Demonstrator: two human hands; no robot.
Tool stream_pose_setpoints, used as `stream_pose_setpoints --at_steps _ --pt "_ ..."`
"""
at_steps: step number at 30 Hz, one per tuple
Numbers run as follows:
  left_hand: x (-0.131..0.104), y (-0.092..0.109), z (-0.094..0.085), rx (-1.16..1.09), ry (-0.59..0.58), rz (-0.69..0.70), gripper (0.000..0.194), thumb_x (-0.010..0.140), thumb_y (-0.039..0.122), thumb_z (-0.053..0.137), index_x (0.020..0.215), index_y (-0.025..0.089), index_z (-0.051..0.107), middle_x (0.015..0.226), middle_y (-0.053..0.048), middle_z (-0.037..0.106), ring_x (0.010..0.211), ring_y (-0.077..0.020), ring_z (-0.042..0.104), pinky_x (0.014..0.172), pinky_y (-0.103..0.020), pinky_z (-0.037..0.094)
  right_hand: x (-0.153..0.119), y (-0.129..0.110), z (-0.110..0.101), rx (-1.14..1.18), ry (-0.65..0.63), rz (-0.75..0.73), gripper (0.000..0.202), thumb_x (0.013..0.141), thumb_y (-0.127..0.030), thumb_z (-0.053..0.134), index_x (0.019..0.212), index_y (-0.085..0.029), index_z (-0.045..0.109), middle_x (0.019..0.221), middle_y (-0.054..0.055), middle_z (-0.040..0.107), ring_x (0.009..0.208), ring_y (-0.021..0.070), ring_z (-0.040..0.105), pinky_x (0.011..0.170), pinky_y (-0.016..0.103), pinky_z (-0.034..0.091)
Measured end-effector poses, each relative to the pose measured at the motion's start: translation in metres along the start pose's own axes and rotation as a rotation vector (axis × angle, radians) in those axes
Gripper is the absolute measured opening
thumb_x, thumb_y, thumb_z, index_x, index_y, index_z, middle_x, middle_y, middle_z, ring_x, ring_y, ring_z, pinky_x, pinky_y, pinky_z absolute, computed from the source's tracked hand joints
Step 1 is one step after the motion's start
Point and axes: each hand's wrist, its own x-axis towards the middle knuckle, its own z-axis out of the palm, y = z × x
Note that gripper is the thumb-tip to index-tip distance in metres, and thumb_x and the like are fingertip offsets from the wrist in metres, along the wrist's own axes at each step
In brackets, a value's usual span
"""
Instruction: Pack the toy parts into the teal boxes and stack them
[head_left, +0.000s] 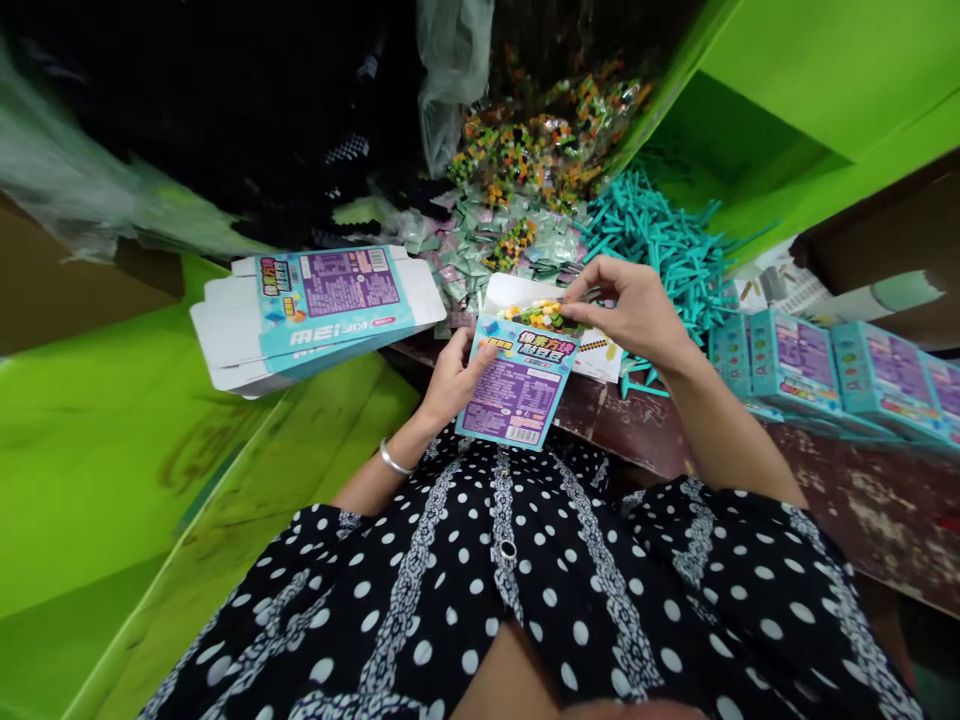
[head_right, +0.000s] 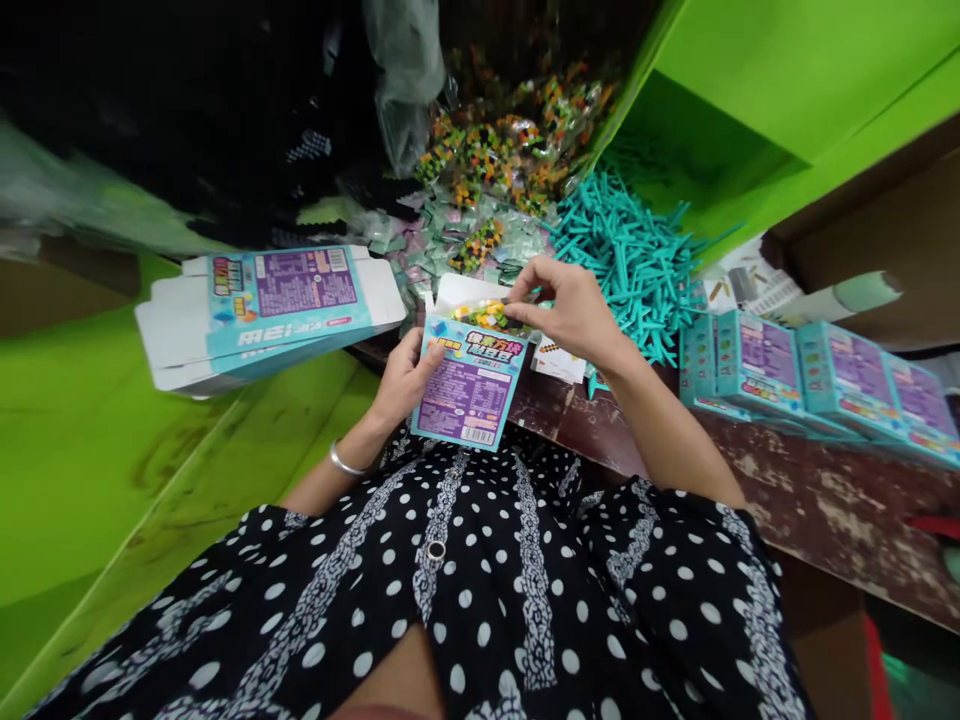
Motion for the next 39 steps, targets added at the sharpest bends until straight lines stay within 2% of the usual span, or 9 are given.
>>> stream_pose_setpoints --at_steps 10,14,17,20,24,27,32,34,39 --pt "-0.005 0.001 0.013 0.005 -0.087 0.012 0.066 0.095 0.083 0.075 0.116 0.020 0.073 0.109 -0.008 0.081 0.096 -0.0246 0.074 0.085 -0.036 0.060 0.005 -0.013 -0.006 -0.372 -0.422 -0.036 0.017 0.099 -0.035 0.076 0.090 -0.021 0.080 0.084 0.005 0.076 0.084 0.0205 0.068 0.080 0.037 0.044" --pt "-0.009 0.002 0.015 -0.009 -0.091 -0.020 0.067 0.094 0.084 0.075 0.114 0.020 0.072 0.109 -0.009 0.081 0.095 -0.0242 0.075 0.086 -0.036 0.060 0.011 -0.005 -0.021 -0.156 -0.812 -0.014 0.046 0.110 -0.057 0.060 0.096 -0.020 0.083 0.080 0.004 0.076 0.074 0.0174 0.064 0.076 0.036 0.047" --pt "-0.015 0.001 0.019 -0.020 -0.119 -0.044 0.067 0.094 0.084 0.075 0.114 0.020 0.072 0.111 -0.009 0.082 0.099 -0.0254 0.076 0.089 -0.037 0.061 0.009 0.001 -0.024 -0.047 -0.859 0.013 0.073 0.110 -0.081 0.048 0.100 -0.019 0.084 0.081 0.006 0.076 0.073 0.0181 0.064 0.074 0.036 0.051" --pt "-0.021 -0.003 0.025 -0.021 -0.103 -0.092 0.065 0.095 0.081 0.075 0.115 0.019 0.071 0.114 -0.010 0.083 0.102 -0.0268 0.077 0.090 -0.038 0.062 -0.001 0.003 -0.008 -0.077 -0.778 -0.031 0.080 0.105 -0.092 0.044 0.101 -0.023 0.085 0.086 0.008 0.079 0.077 0.0216 0.067 0.076 0.038 0.053" --pt "-0.028 -0.013 0.031 0.024 -0.036 -0.117 0.067 0.096 0.082 0.072 0.120 0.019 0.069 0.120 -0.013 0.081 0.109 -0.0293 0.076 0.100 -0.044 0.062 -0.021 0.007 0.014 -0.121 -0.589 0.020 0.086 0.103 -0.094 0.046 0.140 -0.023 0.078 0.101 0.011 0.084 0.087 0.0282 0.074 0.080 0.042 0.056" --pt "-0.032 -0.019 0.031 -0.054 -0.046 -0.111 0.074 0.096 0.079 0.074 0.142 0.021 0.063 0.147 -0.018 0.074 0.131 -0.0332 0.073 0.115 -0.050 0.058 -0.040 0.012 0.017 -0.076 -0.504 0.060 0.079 0.104 -0.089 0.049 0.135 -0.024 0.079 0.111 0.012 0.086 0.094 0.0308 0.077 0.085 0.045 0.059" --pt "-0.032 -0.020 0.027 -0.135 -0.069 -0.065 0.085 0.101 0.070 0.073 0.171 0.034 0.042 0.183 -0.015 0.045 0.161 -0.0371 0.055 0.131 -0.057 0.048 -0.092 0.030 0.036 0.056 0.248 0.152 0.052 0.098 -0.067 0.076 0.135 -0.030 0.079 0.135 0.012 0.082 0.125 0.0360 0.075 0.105 0.056 0.062" --pt "-0.032 -0.020 0.026 -0.117 -0.078 -0.054 0.082 0.103 0.068 0.071 0.172 0.035 0.044 0.185 -0.013 0.042 0.166 -0.0368 0.049 0.134 -0.056 0.045 -0.117 0.038 0.061 0.179 0.364 0.254 0.052 0.098 -0.063 0.076 0.138 -0.030 0.077 0.135 0.011 0.082 0.125 0.0349 0.076 0.106 0.056 0.063" --pt "-0.032 -0.020 0.028 -0.070 -0.119 -0.097 0.059 0.102 0.061 0.071 0.153 0.031 0.063 0.148 -0.012 0.074 0.127 -0.0309 0.072 0.112 -0.050 0.060 -0.149 0.040 0.113 0.182 0.467 0.295 0.050 0.105 -0.063 0.059 0.138 -0.029 0.075 0.142 0.012 0.079 0.132 0.0349 0.074 0.117 0.057 0.057"
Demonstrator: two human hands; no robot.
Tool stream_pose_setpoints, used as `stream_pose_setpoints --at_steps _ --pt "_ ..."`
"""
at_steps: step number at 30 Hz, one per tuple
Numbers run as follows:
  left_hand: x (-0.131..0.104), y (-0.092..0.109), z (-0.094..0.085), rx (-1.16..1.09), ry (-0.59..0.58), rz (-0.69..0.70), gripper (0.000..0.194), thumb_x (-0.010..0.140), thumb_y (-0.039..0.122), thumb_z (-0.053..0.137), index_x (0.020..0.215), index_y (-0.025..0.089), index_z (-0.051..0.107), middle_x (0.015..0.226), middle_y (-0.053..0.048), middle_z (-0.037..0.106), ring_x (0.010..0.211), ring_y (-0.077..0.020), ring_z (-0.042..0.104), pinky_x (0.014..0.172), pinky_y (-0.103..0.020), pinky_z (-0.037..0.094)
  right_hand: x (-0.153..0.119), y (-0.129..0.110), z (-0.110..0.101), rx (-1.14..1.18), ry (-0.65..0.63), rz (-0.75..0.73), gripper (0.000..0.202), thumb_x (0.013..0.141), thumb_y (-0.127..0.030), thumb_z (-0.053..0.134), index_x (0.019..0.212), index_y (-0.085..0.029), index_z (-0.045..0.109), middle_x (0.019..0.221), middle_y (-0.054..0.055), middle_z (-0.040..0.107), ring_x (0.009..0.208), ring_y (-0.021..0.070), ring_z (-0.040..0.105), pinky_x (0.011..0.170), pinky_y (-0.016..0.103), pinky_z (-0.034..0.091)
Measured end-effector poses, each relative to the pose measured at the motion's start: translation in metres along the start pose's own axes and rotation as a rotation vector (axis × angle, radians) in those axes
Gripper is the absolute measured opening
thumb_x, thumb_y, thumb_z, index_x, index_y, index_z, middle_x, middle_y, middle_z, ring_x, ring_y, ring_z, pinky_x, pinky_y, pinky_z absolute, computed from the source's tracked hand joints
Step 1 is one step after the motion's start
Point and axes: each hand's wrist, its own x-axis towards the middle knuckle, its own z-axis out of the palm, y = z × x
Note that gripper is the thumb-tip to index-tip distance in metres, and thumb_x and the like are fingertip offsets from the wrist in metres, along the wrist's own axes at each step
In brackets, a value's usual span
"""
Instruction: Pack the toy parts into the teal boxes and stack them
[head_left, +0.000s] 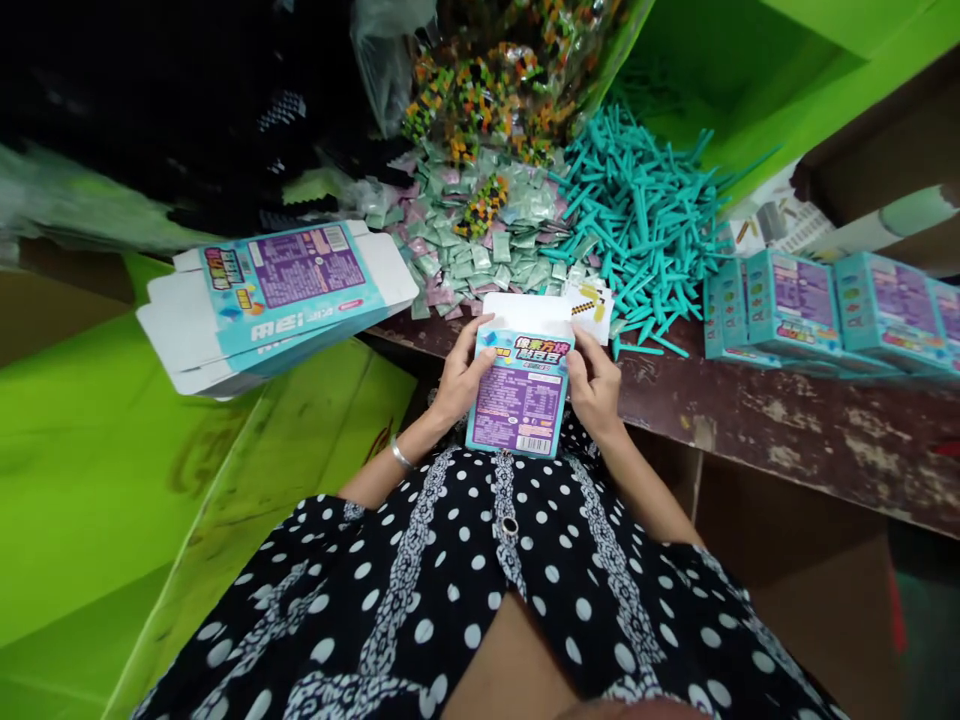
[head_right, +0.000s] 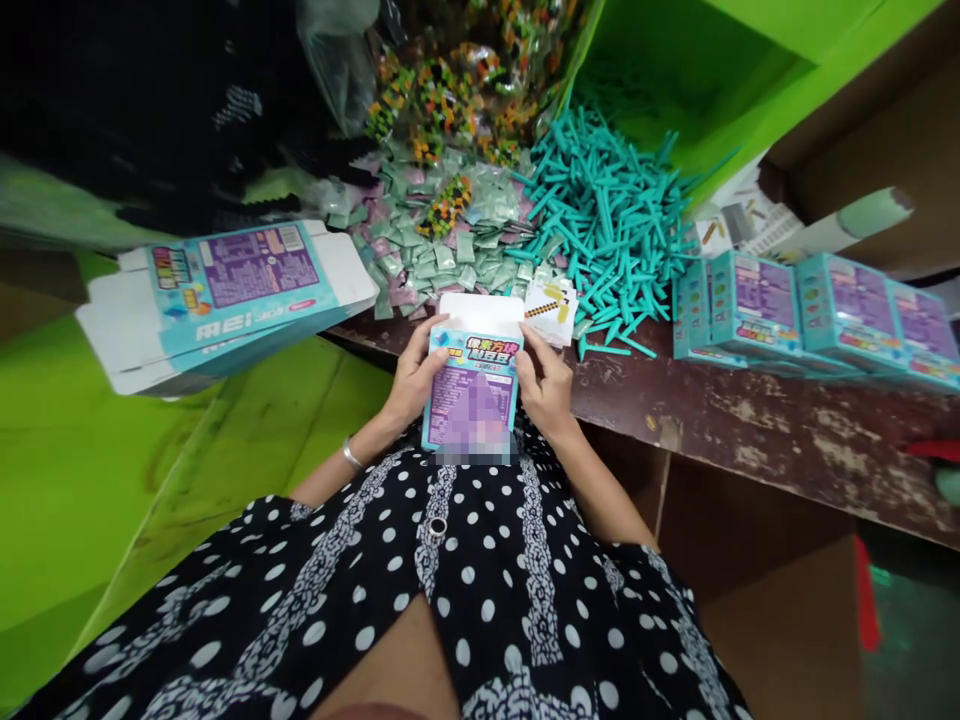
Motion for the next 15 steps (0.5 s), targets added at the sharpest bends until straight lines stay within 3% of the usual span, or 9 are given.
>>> stream_pose_setpoints --at_steps 3,6,9,11,15 --pt "0.008 0.002 0.001 0.077 0.008 -0.015 0.043 0.104 0.066 0.063 0.120 0.027 0.074 0.115 -0.009 0.077 0.105 -0.0263 0.071 0.099 -0.045 0.060 0.003 -0.003 0.004 -0.083 -0.001 -0.010 0.039 0.106 -0.064 0.054 0.110 -0.030 0.073 0.109 0.009 0.081 0.104 0.0322 0.075 0.099 0.053 0.060" --pt "0.019 0.004 0.002 0.138 0.067 0.060 0.053 0.104 0.076 0.061 0.091 0.025 0.067 0.106 -0.009 0.072 0.105 -0.0260 0.068 0.100 -0.044 0.058 0.013 -0.005 0.006 -0.087 -0.011 -0.036 0.038 0.104 -0.064 0.054 0.089 -0.029 0.060 0.098 0.009 0.075 0.094 0.0303 0.071 0.092 0.050 0.058" --pt "0.025 0.005 0.005 0.083 0.133 0.065 0.058 0.095 0.084 0.070 0.095 0.027 0.057 0.099 -0.006 0.067 0.096 -0.0234 0.067 0.091 -0.041 0.059 0.018 -0.004 0.012 0.009 0.067 -0.016 0.033 0.098 -0.063 0.059 0.093 -0.030 0.054 0.111 0.011 0.074 0.105 0.0314 0.072 0.096 0.050 0.059" --pt "0.026 0.009 0.005 0.032 0.153 0.053 0.064 0.091 0.088 0.073 0.100 0.029 0.051 0.096 -0.004 0.068 0.092 -0.0223 0.069 0.088 -0.040 0.060 0.019 -0.002 0.017 0.098 0.099 0.024 0.037 0.092 -0.066 0.064 0.096 -0.031 0.050 0.105 0.009 0.072 0.103 0.0307 0.072 0.099 0.051 0.060" --pt "0.029 0.028 -0.002 0.051 -0.018 0.037 0.066 0.097 0.092 0.062 0.094 0.027 0.057 0.088 -0.005 0.071 0.082 -0.0210 0.068 0.078 -0.039 0.058 0.027 -0.002 0.012 0.251 -0.040 0.054 0.061 0.081 -0.084 0.073 0.078 -0.031 0.044 0.079 0.002 0.058 0.082 0.0254 0.063 0.093 0.049 0.063"
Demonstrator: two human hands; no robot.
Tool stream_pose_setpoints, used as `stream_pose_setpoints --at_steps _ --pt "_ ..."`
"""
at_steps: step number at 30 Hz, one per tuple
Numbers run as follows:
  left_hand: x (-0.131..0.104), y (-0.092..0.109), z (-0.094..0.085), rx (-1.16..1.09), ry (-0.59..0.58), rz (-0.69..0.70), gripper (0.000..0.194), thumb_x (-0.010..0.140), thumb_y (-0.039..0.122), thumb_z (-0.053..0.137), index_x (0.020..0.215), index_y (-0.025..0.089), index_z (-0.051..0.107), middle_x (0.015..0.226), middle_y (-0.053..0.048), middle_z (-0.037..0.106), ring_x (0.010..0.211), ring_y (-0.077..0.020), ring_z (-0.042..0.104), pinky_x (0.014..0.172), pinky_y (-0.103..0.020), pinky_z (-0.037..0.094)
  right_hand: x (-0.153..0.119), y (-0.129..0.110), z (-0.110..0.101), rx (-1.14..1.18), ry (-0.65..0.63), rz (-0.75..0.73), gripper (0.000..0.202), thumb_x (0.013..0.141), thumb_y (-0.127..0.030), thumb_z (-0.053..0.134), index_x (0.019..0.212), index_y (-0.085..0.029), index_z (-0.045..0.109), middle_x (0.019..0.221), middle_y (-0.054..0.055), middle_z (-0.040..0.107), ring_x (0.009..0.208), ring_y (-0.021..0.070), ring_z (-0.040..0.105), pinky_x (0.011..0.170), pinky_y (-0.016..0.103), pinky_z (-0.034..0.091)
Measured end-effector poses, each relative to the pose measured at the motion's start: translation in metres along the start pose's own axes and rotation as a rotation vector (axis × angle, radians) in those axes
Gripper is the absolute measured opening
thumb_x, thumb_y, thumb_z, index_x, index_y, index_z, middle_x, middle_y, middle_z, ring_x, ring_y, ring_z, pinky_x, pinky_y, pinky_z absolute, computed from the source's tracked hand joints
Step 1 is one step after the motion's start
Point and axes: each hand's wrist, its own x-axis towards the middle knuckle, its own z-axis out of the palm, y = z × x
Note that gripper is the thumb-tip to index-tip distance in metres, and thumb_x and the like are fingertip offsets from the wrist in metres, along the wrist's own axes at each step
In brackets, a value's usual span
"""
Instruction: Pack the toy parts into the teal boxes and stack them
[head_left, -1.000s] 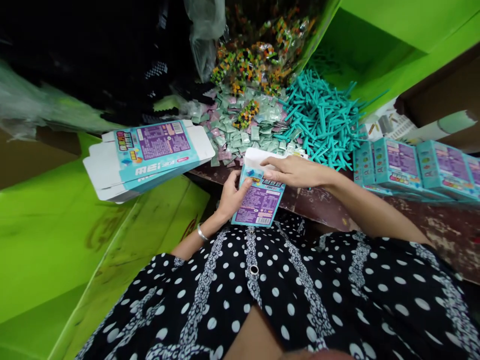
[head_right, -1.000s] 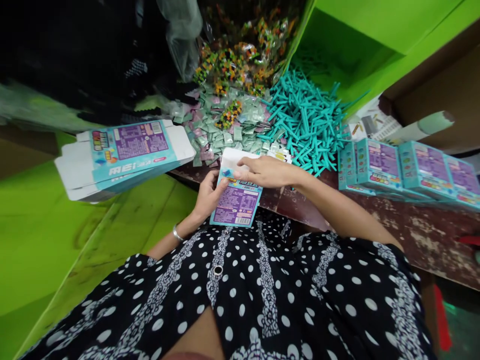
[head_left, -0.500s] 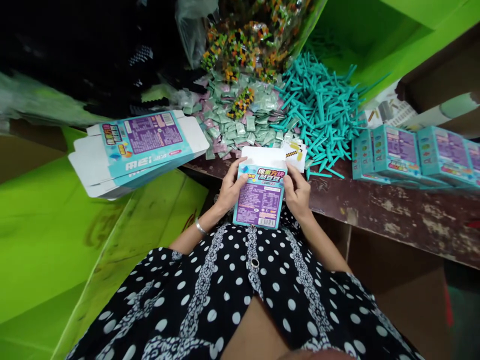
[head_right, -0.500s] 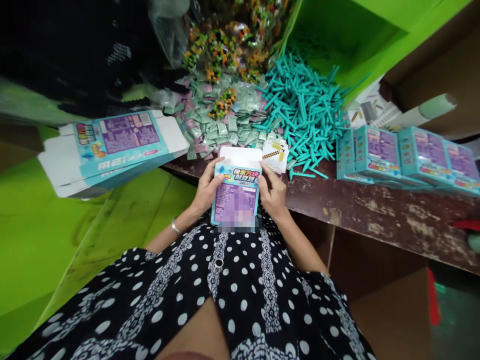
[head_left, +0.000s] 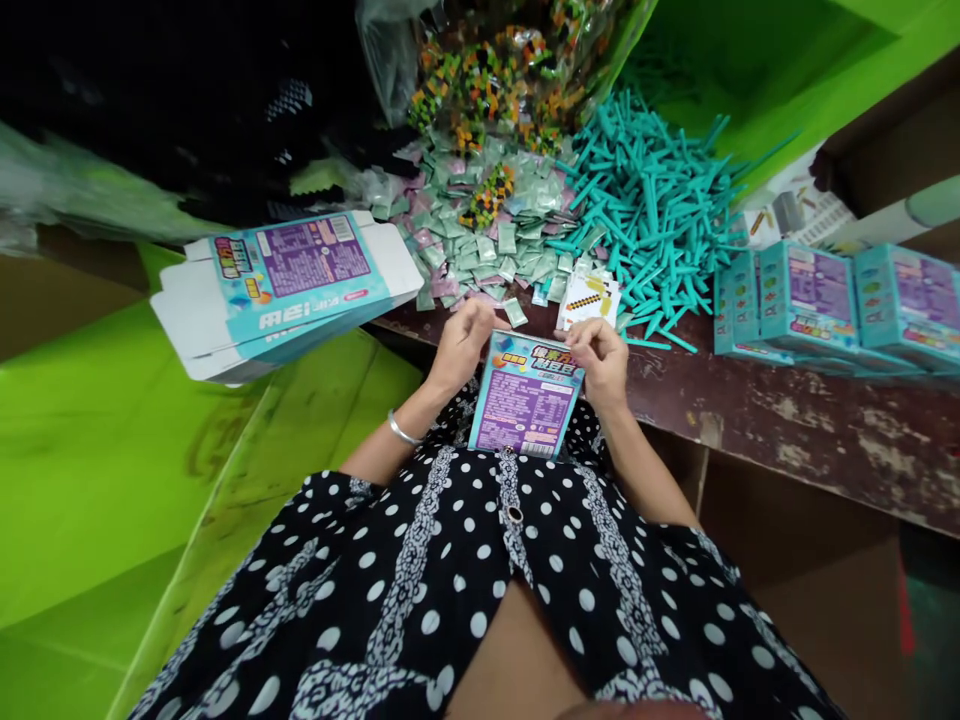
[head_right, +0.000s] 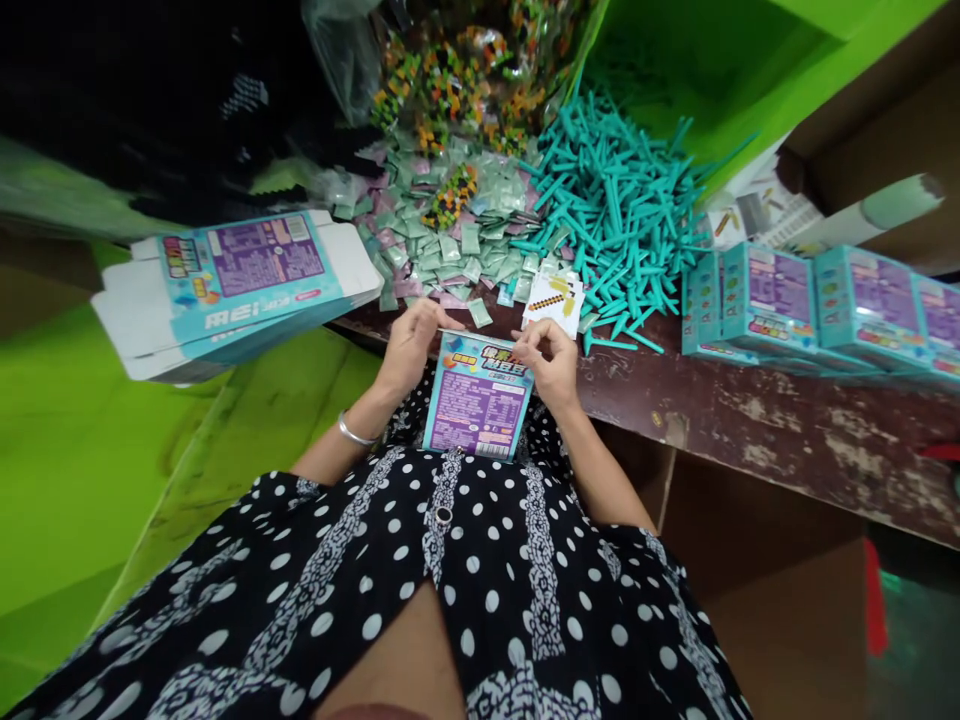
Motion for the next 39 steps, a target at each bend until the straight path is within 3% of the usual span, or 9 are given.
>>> stream_pose_setpoints --at_steps 3,6,9,17,20,27,33,36,39 --pt "0.008 0.018 -0.010 0.041 -0.210 -0.005 0.056 0.091 0.078 0.083 0.092 0.024 0.067 0.093 -0.006 0.074 0.084 -0.0206 0.069 0.076 -0.037 0.057 0.011 -0.014 -0.017 0.031 -0.193 0.079 0.058 0.076 -0.077 0.089 0.075 -0.028 0.057 0.082 0.002 0.067 0.082 0.0231 0.066 0.089 0.045 0.064" --pt "0.016 0.032 -0.015 0.062 -0.341 0.018 0.047 0.086 0.063 0.093 0.101 0.022 0.078 0.109 -0.010 0.079 0.097 -0.0234 0.074 0.084 -0.038 0.059 0.021 -0.033 -0.035 -0.044 -0.470 0.142 0.047 0.081 -0.062 0.094 0.114 -0.029 0.085 0.124 0.008 0.084 0.114 0.0296 0.077 0.109 0.052 0.062" --pt "0.019 0.038 -0.015 0.123 -0.367 0.051 0.037 0.090 0.057 0.089 0.103 0.023 0.086 0.109 -0.009 0.081 0.102 -0.0258 0.073 0.091 -0.041 0.059 0.026 -0.047 -0.046 -0.148 -0.627 0.131 0.049 0.095 -0.061 0.083 0.136 -0.034 0.087 0.143 0.006 0.082 0.133 0.0328 0.076 0.121 0.057 0.057" --pt "0.020 0.038 -0.006 0.157 -0.239 0.095 0.028 0.099 0.056 0.083 0.097 0.030 0.093 0.090 -0.007 0.077 0.093 -0.0258 0.069 0.088 -0.044 0.058 0.029 -0.056 -0.044 -0.154 -0.602 0.095 0.051 0.104 -0.073 0.067 0.135 -0.038 0.088 0.128 0.003 0.087 0.124 0.0298 0.079 0.110 0.049 0.064" --pt "0.017 0.041 -0.009 0.133 -0.288 0.102 0.029 0.102 0.055 0.081 0.097 0.029 0.092 0.093 -0.007 0.077 0.096 -0.0260 0.071 0.095 -0.045 0.059 0.020 -0.052 -0.045 -0.188 -0.604 0.067 0.058 0.110 -0.074 0.057 0.143 -0.036 0.085 0.132 0.004 0.085 0.126 0.0294 0.079 0.113 0.050 0.062" --pt "-0.003 0.039 -0.025 0.063 -0.525 0.037 0.035 0.093 0.046 0.091 0.126 0.034 0.088 0.126 -0.008 0.082 0.120 -0.0305 0.074 0.114 -0.050 0.058 -0.009 -0.038 -0.051 -0.491 -0.653 -0.031 0.070 0.115 -0.072 0.039 0.170 -0.036 0.061 0.151 0.008 0.076 0.134 0.0339 0.072 0.115 0.057 0.059" --pt "0.000 0.036 -0.021 0.065 -0.560 0.118 0.027 0.102 0.046 0.080 0.125 0.035 0.090 0.126 -0.009 0.082 0.123 -0.0287 0.074 0.119 -0.050 0.057 0.013 -0.050 -0.054 -0.538 -0.693 -0.196 0.058 0.115 -0.068 0.047 0.150 -0.034 0.079 0.140 0.007 0.082 0.129 0.0328 0.070 0.116 0.054 0.052" --pt "-0.002 0.029 -0.018 0.056 -0.515 0.124 0.028 0.101 0.047 0.080 0.124 0.034 0.090 0.127 -0.009 0.082 0.123 -0.0282 0.075 0.118 -0.048 0.057 0.025 -0.060 -0.050 -0.621 -0.733 -0.205 0.052 0.116 -0.060 0.049 0.147 -0.032 0.081 0.132 0.009 0.084 0.121 0.0321 0.070 0.106 0.049 0.052" --pt "-0.009 0.017 -0.012 0.013 -0.358 0.031 0.034 0.095 0.052 0.087 0.118 0.027 0.089 0.123 -0.009 0.085 0.114 -0.0279 0.077 0.107 -0.045 0.063 0.031 -0.074 -0.044 -0.756 -0.781 -0.161 0.048 0.116 -0.054 0.052 0.141 -0.027 0.083 0.119 0.012 0.084 0.112 0.0298 0.070 0.094 0.041 0.049"
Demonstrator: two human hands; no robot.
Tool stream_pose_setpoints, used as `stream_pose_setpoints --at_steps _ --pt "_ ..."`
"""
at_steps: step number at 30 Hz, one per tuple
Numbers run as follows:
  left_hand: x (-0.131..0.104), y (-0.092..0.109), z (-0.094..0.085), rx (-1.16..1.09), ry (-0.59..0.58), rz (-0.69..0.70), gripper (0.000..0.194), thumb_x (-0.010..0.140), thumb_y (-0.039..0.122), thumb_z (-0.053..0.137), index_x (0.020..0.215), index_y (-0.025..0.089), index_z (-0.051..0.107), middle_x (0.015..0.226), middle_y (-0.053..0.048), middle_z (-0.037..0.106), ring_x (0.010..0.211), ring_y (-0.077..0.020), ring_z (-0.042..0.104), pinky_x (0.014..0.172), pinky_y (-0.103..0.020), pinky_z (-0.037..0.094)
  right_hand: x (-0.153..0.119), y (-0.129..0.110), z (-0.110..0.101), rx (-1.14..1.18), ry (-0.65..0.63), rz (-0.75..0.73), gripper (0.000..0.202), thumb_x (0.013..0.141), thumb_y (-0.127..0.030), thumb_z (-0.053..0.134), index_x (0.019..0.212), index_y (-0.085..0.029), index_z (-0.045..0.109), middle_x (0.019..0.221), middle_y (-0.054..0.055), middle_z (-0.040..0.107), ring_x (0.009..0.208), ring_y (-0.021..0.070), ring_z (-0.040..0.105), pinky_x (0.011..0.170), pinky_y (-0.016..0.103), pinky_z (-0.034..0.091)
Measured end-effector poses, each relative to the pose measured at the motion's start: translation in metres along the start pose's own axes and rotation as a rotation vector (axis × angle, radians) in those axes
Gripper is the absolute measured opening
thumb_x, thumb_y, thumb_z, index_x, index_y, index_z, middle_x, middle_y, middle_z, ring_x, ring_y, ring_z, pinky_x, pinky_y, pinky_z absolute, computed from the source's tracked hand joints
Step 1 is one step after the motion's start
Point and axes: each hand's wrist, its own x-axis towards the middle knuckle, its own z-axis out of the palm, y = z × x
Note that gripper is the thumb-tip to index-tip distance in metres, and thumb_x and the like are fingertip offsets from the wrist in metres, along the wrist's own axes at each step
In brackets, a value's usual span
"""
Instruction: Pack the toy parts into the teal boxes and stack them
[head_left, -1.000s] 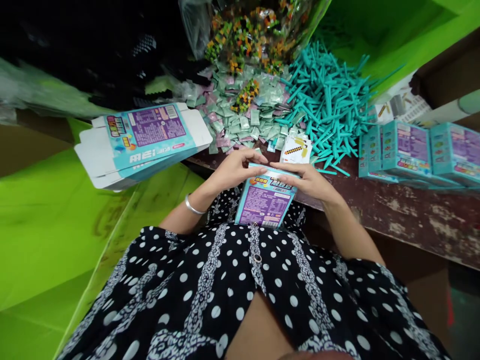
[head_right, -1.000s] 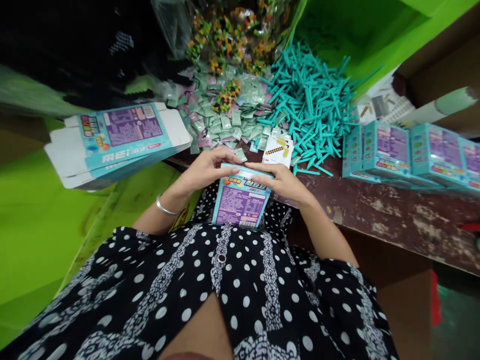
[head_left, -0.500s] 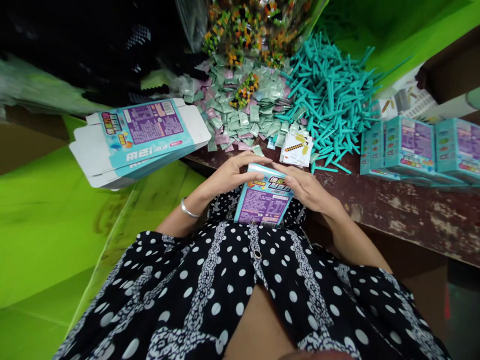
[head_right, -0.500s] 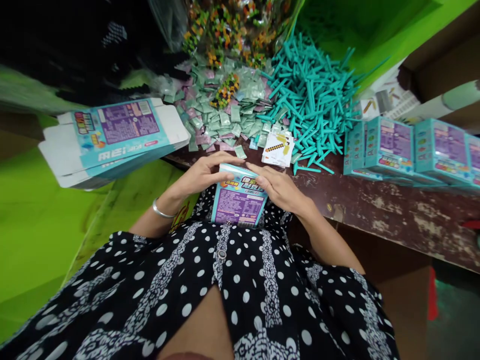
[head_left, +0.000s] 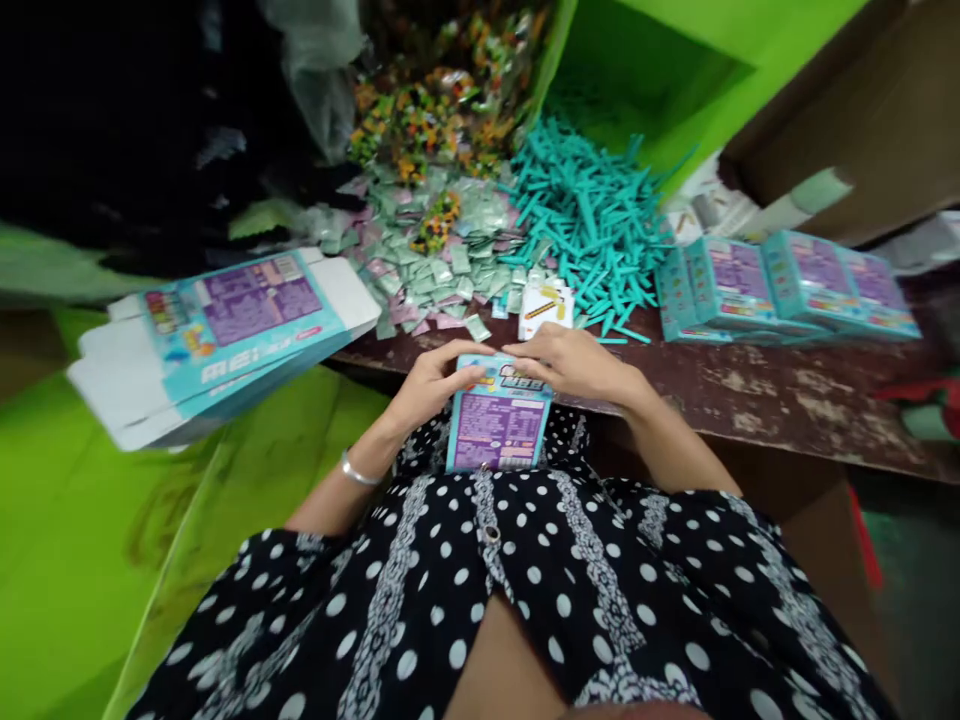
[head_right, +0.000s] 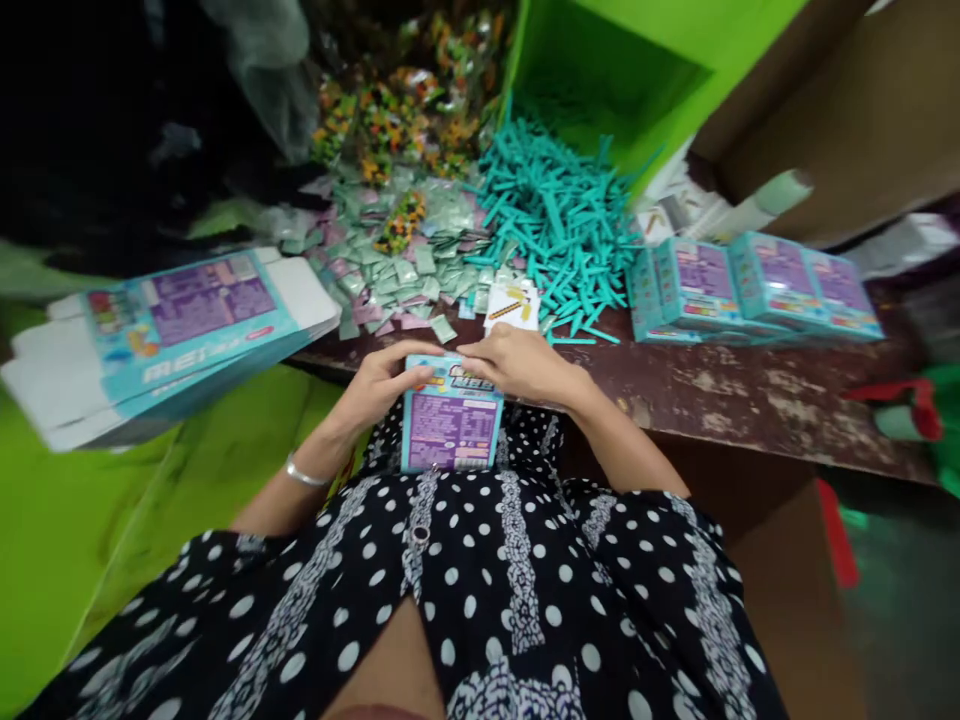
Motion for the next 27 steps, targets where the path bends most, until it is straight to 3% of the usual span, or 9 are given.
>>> stream_pose_setpoints --at_steps 2,4,7,10,12,15,17,21,27 --pt "0.000 -0.005 0.005 -0.038 0.047 -0.048 0.038 0.090 0.056 0.091 0.111 0.024 0.089 0.117 -0.010 0.086 0.109 -0.0288 0.079 0.100 -0.043 0.065 0.002 -0.007 -0.009 0.004 -0.049 0.017 0.043 0.112 -0.055 0.062 0.130 -0.024 0.085 0.112 0.011 0.084 0.104 0.0263 0.070 0.088 0.037 0.046" --pt "0.003 -0.003 0.005 -0.033 0.001 -0.048 0.041 0.091 0.059 0.090 0.110 0.023 0.088 0.120 -0.011 0.086 0.115 -0.0315 0.079 0.103 -0.044 0.066 -0.001 -0.008 -0.021 0.066 -0.066 0.038 0.039 0.102 -0.056 0.074 0.115 -0.021 0.086 0.104 0.009 0.083 0.094 0.0223 0.070 0.081 0.034 0.044" --pt "0.006 0.013 -0.015 0.078 -0.048 0.003 0.067 0.094 0.062 0.086 0.152 0.030 0.074 0.149 -0.013 0.077 0.130 -0.0364 0.077 0.111 -0.052 0.065 -0.029 0.010 -0.040 0.216 0.069 0.134 0.036 0.087 -0.053 0.086 0.095 -0.019 0.080 0.089 0.004 0.078 0.082 0.0177 0.067 0.073 0.031 0.042" --pt "-0.006 0.032 -0.061 0.427 0.238 0.110 0.100 0.087 0.065 0.090 0.175 0.043 0.048 0.166 -0.010 0.066 0.141 -0.0450 0.071 0.121 -0.070 0.057 -0.083 0.053 -0.051 0.473 0.465 0.328 0.041 0.082 -0.058 0.089 0.088 -0.019 0.077 0.081 0.002 0.075 0.071 0.0143 0.063 0.064 0.027 0.043" --pt "-0.021 0.039 -0.095 0.767 0.450 0.191 0.091 0.085 0.075 0.086 0.167 0.045 0.060 0.161 -0.007 0.070 0.147 -0.0538 0.063 0.126 -0.081 0.046 -0.122 0.090 -0.053 0.637 0.840 0.471 0.044 0.079 -0.058 0.092 0.080 -0.019 0.072 0.069 -0.001 0.067 0.060 0.0108 0.054 0.053 0.024 0.038" --pt "-0.047 0.040 -0.131 1.129 0.479 0.062 0.082 0.093 0.083 0.069 0.169 0.056 0.053 0.152 -0.003 0.075 0.150 -0.0584 0.059 0.123 -0.088 0.043 -0.159 0.142 -0.052 0.897 1.367 0.665 0.041 0.087 -0.050 0.088 0.075 -0.021 0.062 0.055 -0.007 0.052 0.046 0.0060 0.037 0.040 0.019 0.023" --pt "-0.059 0.037 -0.142 1.298 0.401 -0.055 0.086 0.095 0.086 0.061 0.173 0.054 0.045 0.140 -0.007 0.077 0.140 -0.0597 0.064 0.113 -0.087 0.053 -0.168 0.166 -0.053 1.031 1.578 0.748 0.046 0.094 -0.046 0.084 0.071 -0.022 0.052 0.051 -0.010 0.044 0.042 0.0044 0.032 0.037 0.016 0.024" --pt "-0.064 0.031 -0.147 1.498 0.311 -0.171 0.076 0.101 0.080 0.042 0.159 0.034 0.060 0.116 -0.015 0.076 0.124 -0.0549 0.070 0.103 -0.074 0.061 -0.160 0.192 -0.060 1.132 1.765 0.837 0.060 0.100 -0.048 0.086 0.068 -0.024 0.041 0.051 -0.012 0.039 0.042 0.0037 0.038 0.039 0.012 0.038" --pt "-0.053 0.027 -0.161 1.427 0.352 -0.132 0.044 0.094 0.070 0.052 0.109 0.036 0.076 0.083 -0.008 0.067 0.095 -0.0449 0.067 0.093 -0.063 0.062 -0.148 0.210 -0.062 1.225 1.838 0.846 0.054 0.105 -0.044 0.084 0.073 -0.023 0.046 0.058 -0.008 0.053 0.053 0.0073 0.061 0.051 0.015 0.059"
